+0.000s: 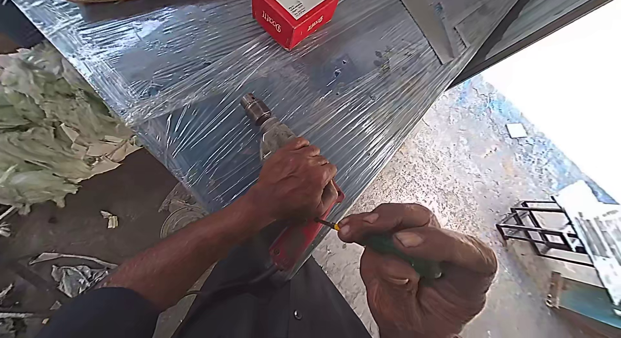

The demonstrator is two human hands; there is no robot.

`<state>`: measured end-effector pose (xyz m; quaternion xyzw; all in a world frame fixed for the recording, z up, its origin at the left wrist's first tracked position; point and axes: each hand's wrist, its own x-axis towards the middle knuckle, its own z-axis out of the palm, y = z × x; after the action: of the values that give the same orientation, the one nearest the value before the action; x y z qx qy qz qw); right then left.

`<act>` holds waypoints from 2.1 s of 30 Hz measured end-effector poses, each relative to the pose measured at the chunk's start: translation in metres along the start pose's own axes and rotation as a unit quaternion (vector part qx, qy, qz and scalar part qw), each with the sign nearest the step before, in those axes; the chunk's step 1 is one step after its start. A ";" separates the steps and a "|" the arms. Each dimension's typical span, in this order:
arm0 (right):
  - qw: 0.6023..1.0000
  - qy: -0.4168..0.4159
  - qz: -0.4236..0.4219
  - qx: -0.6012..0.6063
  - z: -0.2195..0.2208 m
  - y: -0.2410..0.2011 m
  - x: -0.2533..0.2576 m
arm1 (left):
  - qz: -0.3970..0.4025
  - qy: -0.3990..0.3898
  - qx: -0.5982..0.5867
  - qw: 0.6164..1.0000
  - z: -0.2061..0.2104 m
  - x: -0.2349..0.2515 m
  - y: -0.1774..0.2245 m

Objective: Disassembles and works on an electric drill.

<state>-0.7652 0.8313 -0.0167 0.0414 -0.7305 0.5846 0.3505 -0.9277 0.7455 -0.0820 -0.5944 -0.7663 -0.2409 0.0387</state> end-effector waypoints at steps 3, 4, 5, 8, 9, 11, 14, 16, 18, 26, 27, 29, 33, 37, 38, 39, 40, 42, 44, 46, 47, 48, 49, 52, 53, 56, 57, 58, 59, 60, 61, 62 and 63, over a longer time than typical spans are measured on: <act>0.991 0.016 -0.067 -0.111 -0.003 0.003 -0.004 | 0.001 0.003 0.002 1.000 0.000 0.000 -0.001; 0.985 0.023 -0.086 -0.148 -0.004 0.004 -0.005 | 0.002 0.003 0.000 1.000 0.001 0.000 -0.001; 0.980 0.028 -0.101 -0.171 -0.005 0.006 -0.006 | 0.001 0.000 -0.005 1.000 0.001 0.000 -0.001; 0.981 0.018 -0.113 -0.154 -0.004 0.011 -0.002 | -0.001 -0.003 -0.011 1.000 0.000 0.000 -0.001; 0.989 0.013 -0.101 -0.111 -0.002 0.013 0.000 | 0.000 -0.003 -0.012 1.000 0.000 0.000 -0.001; 0.997 0.022 -0.074 -0.010 0.006 0.013 0.006 | 0.007 0.000 -0.009 1.000 0.000 0.000 -0.001; 0.994 0.066 -0.015 0.089 0.018 0.013 0.015 | 0.011 0.001 -0.005 1.000 0.000 -0.002 -0.001; 0.990 0.077 -0.004 0.116 0.022 0.017 0.017 | 0.020 0.013 -0.001 1.000 0.001 -0.003 -0.001; 0.986 0.083 -0.006 0.142 0.025 0.021 0.017 | 0.026 0.018 0.001 0.999 0.001 -0.004 0.000; 0.977 0.078 -0.029 0.196 0.024 0.021 0.008 | 0.024 0.031 0.017 0.999 0.003 -0.005 0.002; 0.976 0.074 -0.032 0.202 0.022 0.021 0.006 | 0.023 0.034 0.016 0.999 0.003 -0.005 0.003; 0.978 0.042 -0.034 0.199 0.018 0.020 0.004 | 0.022 0.036 0.012 0.999 0.004 -0.005 0.003; 0.980 0.003 -0.033 0.194 0.014 0.020 0.004 | 0.022 0.034 0.009 0.999 0.005 -0.006 0.004; 0.976 -0.038 -0.034 0.210 0.008 0.022 0.009 | 0.024 0.028 0.009 0.999 0.005 -0.006 0.005; 0.976 -0.056 -0.034 0.206 0.006 0.022 0.010 | 0.025 0.029 0.008 0.999 0.005 -0.005 0.005; 0.975 -0.075 -0.034 0.205 0.004 0.022 0.012 | 0.026 0.030 0.008 0.999 0.005 -0.005 0.005; 0.973 -0.103 -0.035 0.204 0.001 0.023 0.014 | 0.027 0.028 0.008 0.999 0.004 -0.005 0.005; 0.955 -0.192 -0.035 0.224 -0.003 0.027 0.023 | 0.031 0.022 0.010 0.999 0.004 -0.004 0.003; 0.917 -0.287 0.000 0.276 0.000 0.028 0.031 | 0.030 0.016 0.004 0.999 0.004 -0.006 0.002; 0.907 -0.293 0.015 0.303 0.006 0.028 0.037 | 0.027 0.011 -0.001 1.000 0.002 -0.003 0.000; 0.920 -0.254 0.008 0.300 0.007 0.028 0.035 | 0.026 0.009 -0.004 1.000 0.002 -0.002 0.000; 0.939 -0.196 -0.011 0.281 0.007 0.030 0.033 | 0.026 0.009 -0.009 1.000 0.001 -0.001 -0.001; 0.962 -0.139 -0.038 0.234 0.006 0.032 0.031 | 0.026 0.009 -0.015 1.000 -0.001 -0.001 -0.001; 0.991 -0.053 -0.122 -0.013 -0.011 0.032 0.028 | 0.017 0.002 -0.014 1.000 -0.002 0.000 -0.002; 0.987 -0.036 -0.132 -0.087 -0.017 0.028 0.026 | 0.016 0.004 -0.011 1.000 -0.001 0.001 -0.002; 0.978 -0.012 -0.112 -0.177 -0.023 0.009 0.011 | 0.021 0.008 -0.007 1.000 -0.002 0.000 0.001; 0.976 -0.015 -0.102 -0.190 -0.023 0.004 0.006 | 0.022 0.010 -0.006 1.000 -0.002 0.000 0.001; 0.976 -0.019 -0.094 -0.196 -0.021 0.001 0.003 | 0.024 0.012 -0.006 1.000 -0.002 0.000 0.000; 0.975 -0.020 -0.089 -0.205 -0.019 -0.002 -0.001 | 0.026 0.013 -0.006 1.000 -0.002 -0.001 0.001; 0.973 -0.019 -0.088 -0.214 -0.015 -0.004 -0.003 | 0.029 0.012 -0.004 1.000 -0.001 0.000 0.001; 0.972 -0.018 -0.086 -0.218 -0.011 -0.006 -0.004 | 0.029 0.010 -0.003 1.000 -0.002 -0.001 0.001; 0.971 -0.017 -0.083 -0.224 -0.008 -0.007 -0.006 | 0.027 0.005 -0.002 1.000 -0.002 -0.002 0.001; 0.969 -0.021 -0.081 -0.232 -0.007 -0.009 -0.006 | 0.026 0.003 -0.003 1.000 -0.002 -0.003 0.001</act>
<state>-0.7533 0.8323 -0.0127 0.0303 -0.8477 0.3677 0.3812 -0.9264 0.7425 -0.0809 -0.6135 -0.7497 -0.2441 0.0451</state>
